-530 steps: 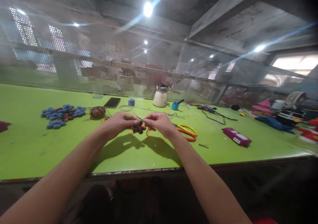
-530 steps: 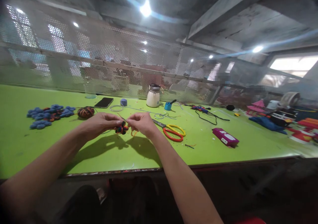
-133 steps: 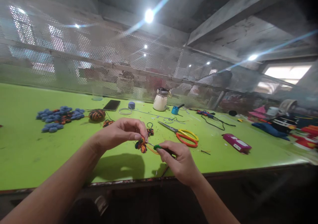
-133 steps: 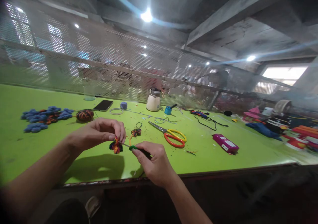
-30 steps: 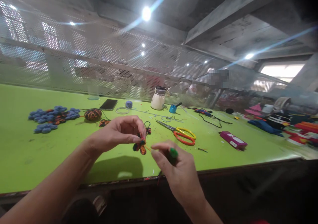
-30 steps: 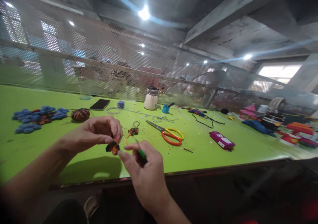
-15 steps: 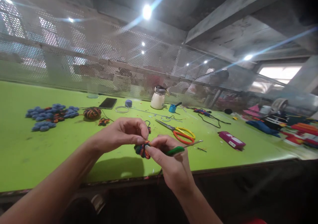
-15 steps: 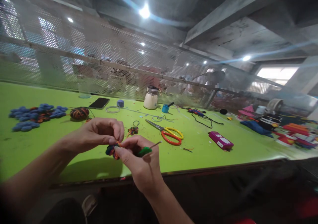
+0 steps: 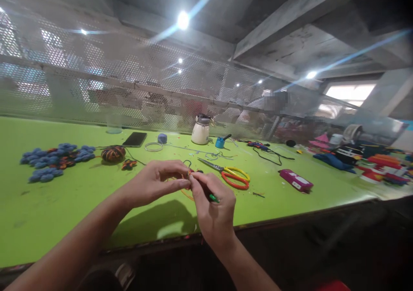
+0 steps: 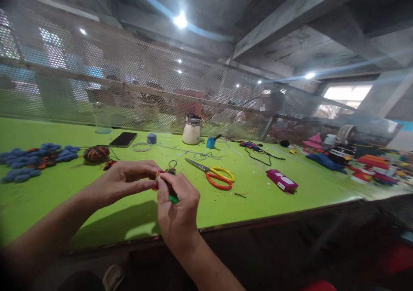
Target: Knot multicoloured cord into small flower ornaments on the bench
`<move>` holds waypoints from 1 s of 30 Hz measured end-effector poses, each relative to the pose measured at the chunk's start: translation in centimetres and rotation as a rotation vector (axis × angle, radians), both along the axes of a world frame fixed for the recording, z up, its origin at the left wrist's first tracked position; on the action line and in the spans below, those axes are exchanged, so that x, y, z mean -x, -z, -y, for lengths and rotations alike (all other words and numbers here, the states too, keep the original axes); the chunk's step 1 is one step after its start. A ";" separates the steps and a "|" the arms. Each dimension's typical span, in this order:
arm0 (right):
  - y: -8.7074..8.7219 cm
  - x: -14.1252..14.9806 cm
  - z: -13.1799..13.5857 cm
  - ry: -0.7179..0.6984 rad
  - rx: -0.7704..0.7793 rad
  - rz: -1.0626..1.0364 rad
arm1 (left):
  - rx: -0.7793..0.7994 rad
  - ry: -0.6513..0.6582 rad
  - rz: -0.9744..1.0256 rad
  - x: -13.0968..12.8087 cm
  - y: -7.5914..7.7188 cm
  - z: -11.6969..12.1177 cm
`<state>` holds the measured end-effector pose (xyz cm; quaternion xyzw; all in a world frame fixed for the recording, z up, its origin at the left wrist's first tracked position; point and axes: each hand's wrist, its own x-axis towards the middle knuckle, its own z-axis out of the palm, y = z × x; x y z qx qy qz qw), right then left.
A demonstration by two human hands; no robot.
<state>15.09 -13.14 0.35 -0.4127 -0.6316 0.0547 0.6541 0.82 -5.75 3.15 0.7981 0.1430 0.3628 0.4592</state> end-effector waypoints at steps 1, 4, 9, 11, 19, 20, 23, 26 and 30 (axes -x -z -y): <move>-0.1 -0.1 0.2 -0.007 -0.003 0.032 | 0.063 -0.001 0.011 -0.1 0.0 0.0; -0.4 -0.4 0.6 -0.094 0.027 0.077 | 0.207 -0.016 0.030 -0.3 0.1 -0.1; -0.5 -1.0 0.6 -0.242 0.133 0.022 | 0.286 0.000 -0.001 -0.3 0.3 -0.5; -0.3 -1.2 0.3 -0.220 0.187 -0.037 | 0.279 -0.012 -0.033 -0.1 0.3 -0.6; -0.6 -1.4 -1.5 0.057 0.135 0.236 | 0.057 -0.103 -0.193 -0.2 -0.1 -0.7; -0.7 -1.4 -1.7 0.085 0.125 0.271 | 0.046 -0.111 -0.201 -0.2 -0.1 -0.7; -1.0 -1.5 -2.0 0.120 0.133 0.325 | 0.026 -0.134 -0.230 -0.4 0.0 -0.8; -1.2 -1.7 -2.2 0.006 0.289 0.216 | 0.024 -0.132 -0.275 -0.5 0.1 -0.8; -1.1 -1.8 -2.5 -0.202 0.484 -0.033 | 0.091 -0.205 -0.250 -0.7 0.3 -0.8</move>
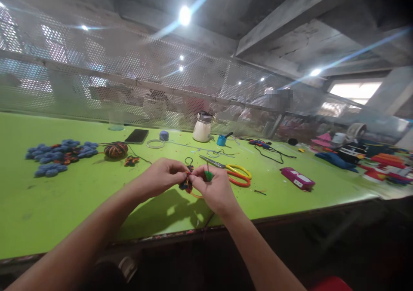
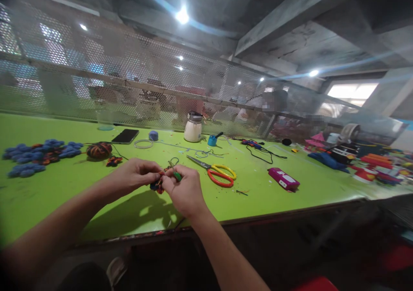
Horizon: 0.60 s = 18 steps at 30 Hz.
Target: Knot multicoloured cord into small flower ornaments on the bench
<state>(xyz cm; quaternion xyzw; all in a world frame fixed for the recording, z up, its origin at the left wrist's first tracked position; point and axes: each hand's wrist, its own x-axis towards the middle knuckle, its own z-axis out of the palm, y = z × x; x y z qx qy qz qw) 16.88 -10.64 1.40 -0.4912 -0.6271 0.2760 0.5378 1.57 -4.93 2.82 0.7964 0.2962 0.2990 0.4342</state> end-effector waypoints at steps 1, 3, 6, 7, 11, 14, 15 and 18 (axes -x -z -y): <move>0.1 0.0 0.0 -0.005 -0.001 -0.027 | 0.016 -0.042 0.026 -0.1 0.1 0.0; 0.2 0.1 -0.1 0.002 -0.022 -0.044 | 0.035 -0.093 0.053 -0.2 0.2 -0.1; 0.3 0.2 -0.1 0.019 -0.048 -0.044 | 0.014 -0.075 0.022 -0.1 0.3 -0.3; 0.3 0.2 -0.1 0.025 -0.054 -0.042 | -0.002 -0.071 0.013 -0.1 0.3 -0.4; 0.2 0.0 -0.3 0.065 -0.006 -0.027 | -0.064 -0.117 0.006 -0.3 0.6 -0.5; 0.1 0.0 -0.7 0.115 0.034 -0.001 | -0.081 -0.140 0.035 -0.5 1.1 -0.7; 0.1 0.0 -0.8 0.128 0.037 0.001 | -0.082 -0.147 0.045 -0.5 1.3 -0.8; 0.1 0.2 -0.9 0.126 0.045 -0.025 | -0.082 -0.187 0.068 -0.6 1.5 -1.0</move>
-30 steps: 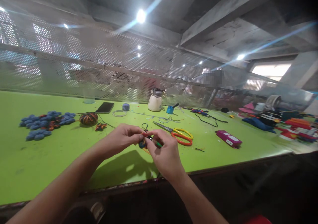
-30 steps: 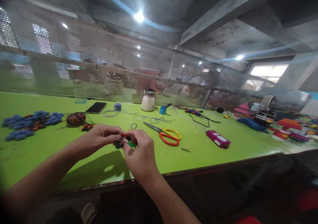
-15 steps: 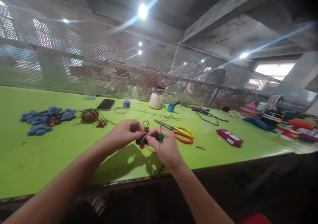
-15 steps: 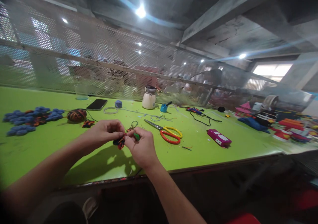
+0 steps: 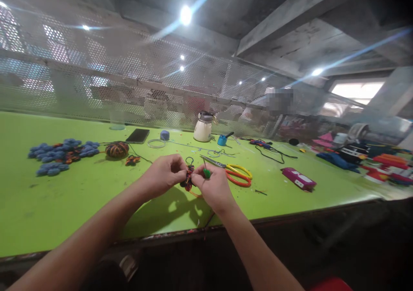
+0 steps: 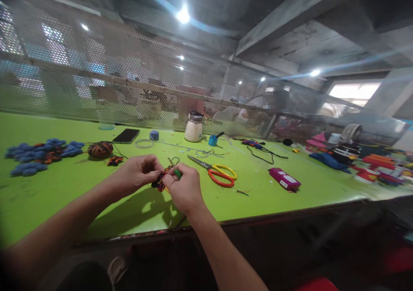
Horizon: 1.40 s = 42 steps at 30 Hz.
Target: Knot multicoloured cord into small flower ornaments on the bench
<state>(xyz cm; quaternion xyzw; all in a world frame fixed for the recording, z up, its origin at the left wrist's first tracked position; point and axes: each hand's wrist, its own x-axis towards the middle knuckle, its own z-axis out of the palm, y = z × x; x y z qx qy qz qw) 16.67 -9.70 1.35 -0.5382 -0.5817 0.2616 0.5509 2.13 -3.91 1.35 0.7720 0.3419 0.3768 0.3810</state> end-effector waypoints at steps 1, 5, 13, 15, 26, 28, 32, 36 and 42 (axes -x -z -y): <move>0.0 0.0 0.0 -0.013 0.000 -0.018 | 0.004 -0.002 0.009 0.0 -0.1 0.0; 0.1 -0.1 -0.1 -0.076 -0.003 -0.078 | 0.086 0.060 0.097 0.1 -0.8 0.5; 0.2 -0.1 0.1 -0.100 0.015 -0.046 | 0.202 0.157 0.085 0.2 -1.1 1.0; 0.3 0.0 0.1 -0.093 -0.003 -0.020 | 0.232 0.121 0.110 0.2 -1.1 0.9; -0.2 0.0 -0.6 -0.112 0.055 0.165 | 0.250 -0.015 0.206 -0.2 -0.7 0.2; -0.6 -0.5 0.0 -0.178 0.041 0.241 | 0.236 -0.016 0.222 -0.1 -0.6 -0.1; -1.3 -1.8 1.2 -0.311 -0.059 0.375 | 0.160 -0.111 0.255 0.1 -0.4 -0.4; -0.9 -2.3 1.8 -0.305 0.013 0.446 | 0.080 -0.239 0.246 0.2 -0.2 -0.7; 0.0 -1.5 2.1 -0.245 0.002 0.451 | 0.056 -0.227 0.268 0.2 -0.4 -0.4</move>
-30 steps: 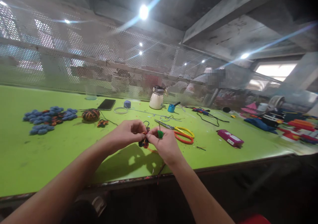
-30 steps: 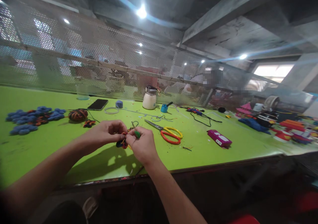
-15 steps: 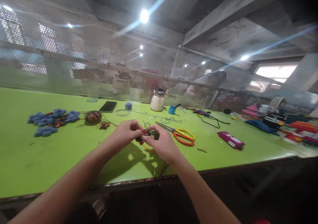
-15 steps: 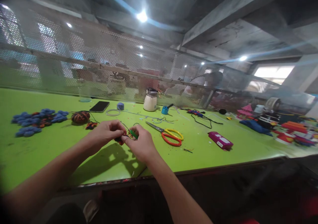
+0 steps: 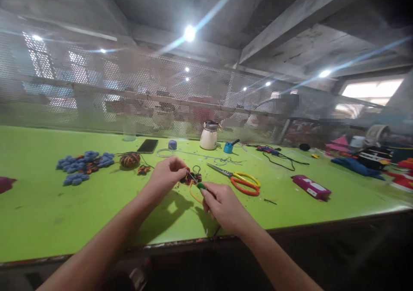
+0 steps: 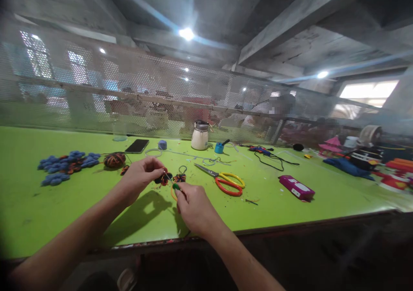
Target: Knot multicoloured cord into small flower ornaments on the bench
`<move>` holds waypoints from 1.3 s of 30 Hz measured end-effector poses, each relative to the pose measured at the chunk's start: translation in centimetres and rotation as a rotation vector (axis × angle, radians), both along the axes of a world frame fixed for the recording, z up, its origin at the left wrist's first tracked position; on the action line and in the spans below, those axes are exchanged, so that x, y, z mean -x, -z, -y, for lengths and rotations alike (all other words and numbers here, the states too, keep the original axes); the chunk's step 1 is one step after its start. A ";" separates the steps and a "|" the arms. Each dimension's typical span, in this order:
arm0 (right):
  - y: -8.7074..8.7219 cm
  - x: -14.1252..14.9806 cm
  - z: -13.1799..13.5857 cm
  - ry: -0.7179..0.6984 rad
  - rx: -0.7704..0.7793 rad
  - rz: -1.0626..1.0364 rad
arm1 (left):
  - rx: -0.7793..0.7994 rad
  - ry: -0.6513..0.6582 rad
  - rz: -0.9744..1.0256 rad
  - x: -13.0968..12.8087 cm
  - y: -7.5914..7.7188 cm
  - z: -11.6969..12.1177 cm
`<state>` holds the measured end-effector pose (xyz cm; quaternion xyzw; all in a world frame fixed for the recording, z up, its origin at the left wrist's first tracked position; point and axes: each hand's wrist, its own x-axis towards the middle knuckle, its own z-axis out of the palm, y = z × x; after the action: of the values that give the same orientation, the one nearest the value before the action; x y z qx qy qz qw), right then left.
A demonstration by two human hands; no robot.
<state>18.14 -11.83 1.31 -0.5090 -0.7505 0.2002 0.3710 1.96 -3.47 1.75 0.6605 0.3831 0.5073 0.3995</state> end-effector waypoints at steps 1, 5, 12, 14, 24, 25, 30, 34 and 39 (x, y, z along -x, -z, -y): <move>0.1 0.1 0.0 0.011 -0.015 -0.008 | 0.002 0.005 0.005 0.0 -0.1 0.1; 0.2 0.4 -0.2 0.028 -0.037 -0.036 | 0.003 0.008 0.022 0.0 -0.2 0.3; 0.4 1.2 -0.1 0.046 -0.063 -0.112 | -0.051 0.001 -0.018 0.2 -0.1 0.1; 0.5 1.4 0.0 0.048 -0.052 -0.134 | -0.088 -0.010 -0.039 0.2 -0.1 0.3; 1.9 2.5 0.2 0.196 -0.264 -0.039 | -0.209 0.014 -0.025 -0.3 -0.2 1.3; 2.0 2.5 0.2 0.200 -0.279 -0.046 | -0.259 0.008 -0.026 -0.3 -0.1 1.3; 2.5 2.5 0.8 0.186 -0.329 -0.112 | -0.540 -0.032 -0.036 -0.2 0.0 1.6; 2.7 2.5 1.4 0.178 -0.371 -0.149 | -0.760 -0.043 -0.041 -0.1 -0.1 1.9; 3.4 2.5 1.7 0.196 -0.446 -0.182 | -0.892 -0.024 -0.028 -0.2 -0.3 2.5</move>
<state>15.65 -13.54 -2.13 -0.4649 -0.6866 0.0378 0.5577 2.13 -5.97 2.00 0.7704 0.1401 0.6187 0.0644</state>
